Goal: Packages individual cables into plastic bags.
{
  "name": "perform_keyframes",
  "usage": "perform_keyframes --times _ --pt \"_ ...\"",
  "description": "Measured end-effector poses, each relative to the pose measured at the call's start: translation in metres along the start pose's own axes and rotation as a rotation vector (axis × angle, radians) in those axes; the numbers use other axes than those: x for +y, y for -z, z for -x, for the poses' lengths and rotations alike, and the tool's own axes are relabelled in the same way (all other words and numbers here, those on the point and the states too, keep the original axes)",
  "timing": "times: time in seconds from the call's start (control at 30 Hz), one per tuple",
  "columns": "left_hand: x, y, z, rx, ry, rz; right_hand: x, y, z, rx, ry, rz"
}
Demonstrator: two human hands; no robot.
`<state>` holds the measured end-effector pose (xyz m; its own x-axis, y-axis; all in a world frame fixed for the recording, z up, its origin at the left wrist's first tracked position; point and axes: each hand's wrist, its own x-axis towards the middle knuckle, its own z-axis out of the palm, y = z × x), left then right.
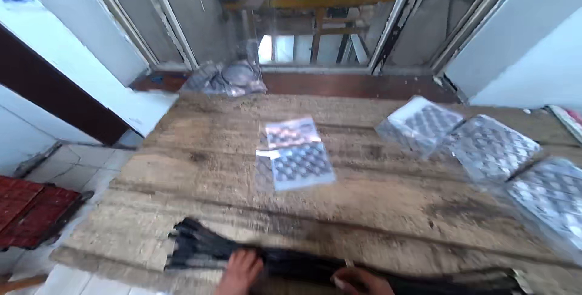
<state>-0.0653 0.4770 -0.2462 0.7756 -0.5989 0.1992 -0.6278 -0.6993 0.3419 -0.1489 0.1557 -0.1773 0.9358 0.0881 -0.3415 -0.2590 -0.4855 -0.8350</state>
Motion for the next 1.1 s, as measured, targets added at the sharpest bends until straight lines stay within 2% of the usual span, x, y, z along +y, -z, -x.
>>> perform_keyframes --times 0.07,0.13,0.2,0.23,0.3,0.33,0.37,0.53,0.67,0.73,0.8,0.83,0.9,0.97,1.0,1.03,1.1 --pt "0.002 0.006 -0.006 0.073 0.029 0.016 0.012 -0.010 0.021 -0.142 -0.125 -0.113" --pt "0.010 0.027 -0.015 0.034 0.064 0.114 0.037 -0.019 0.045 -0.201 -0.172 -0.464" --pt "0.012 0.042 -0.018 0.033 0.003 0.141 0.064 -0.016 0.065 0.077 -0.150 -0.876" --pt "0.013 0.046 -0.017 0.053 -0.022 0.129 0.074 -0.007 0.070 0.286 -0.135 -1.027" --pt "0.014 0.047 -0.011 0.082 -0.042 0.087 0.082 0.018 0.072 0.756 -0.227 -1.211" --pt "0.013 0.045 -0.009 0.075 -0.046 0.062 0.083 0.028 0.073 0.887 -0.276 -1.231" --pt "0.012 0.041 -0.008 0.066 -0.041 0.028 0.082 0.034 0.076 0.916 -0.289 -1.221" --pt "-0.011 0.027 0.011 0.065 0.059 -0.156 0.071 0.049 0.094 0.925 -0.221 -1.017" --pt "-0.009 0.020 0.029 0.043 0.192 -0.153 0.081 0.053 0.103 0.990 -0.235 -1.012" --pt "0.011 0.014 0.039 0.040 0.372 0.025 0.081 0.050 0.106 0.919 -0.233 -1.054" --pt "0.033 0.009 0.042 0.031 0.703 0.466 0.083 0.048 0.108 0.877 -0.263 -1.070" --pt "0.038 0.009 0.038 0.105 0.861 0.763 0.085 0.048 0.108 0.874 -0.280 -1.062" --pt "0.039 0.022 0.026 0.454 1.111 1.279 0.092 0.052 0.111 0.889 -0.288 -1.086" --pt "0.021 0.042 0.020 0.801 1.197 1.423 0.096 0.059 0.116 0.919 -0.281 -1.142" --pt "0.009 0.052 0.021 0.897 1.187 1.421 0.098 0.063 0.118 0.923 -0.259 -1.173" --pt "-0.002 0.059 0.024 0.930 1.159 1.419 0.099 0.067 0.118 0.922 -0.235 -1.195" --pt "-0.005 0.070 0.030 0.893 1.117 1.377 0.099 0.069 0.117 0.917 -0.220 -1.197"
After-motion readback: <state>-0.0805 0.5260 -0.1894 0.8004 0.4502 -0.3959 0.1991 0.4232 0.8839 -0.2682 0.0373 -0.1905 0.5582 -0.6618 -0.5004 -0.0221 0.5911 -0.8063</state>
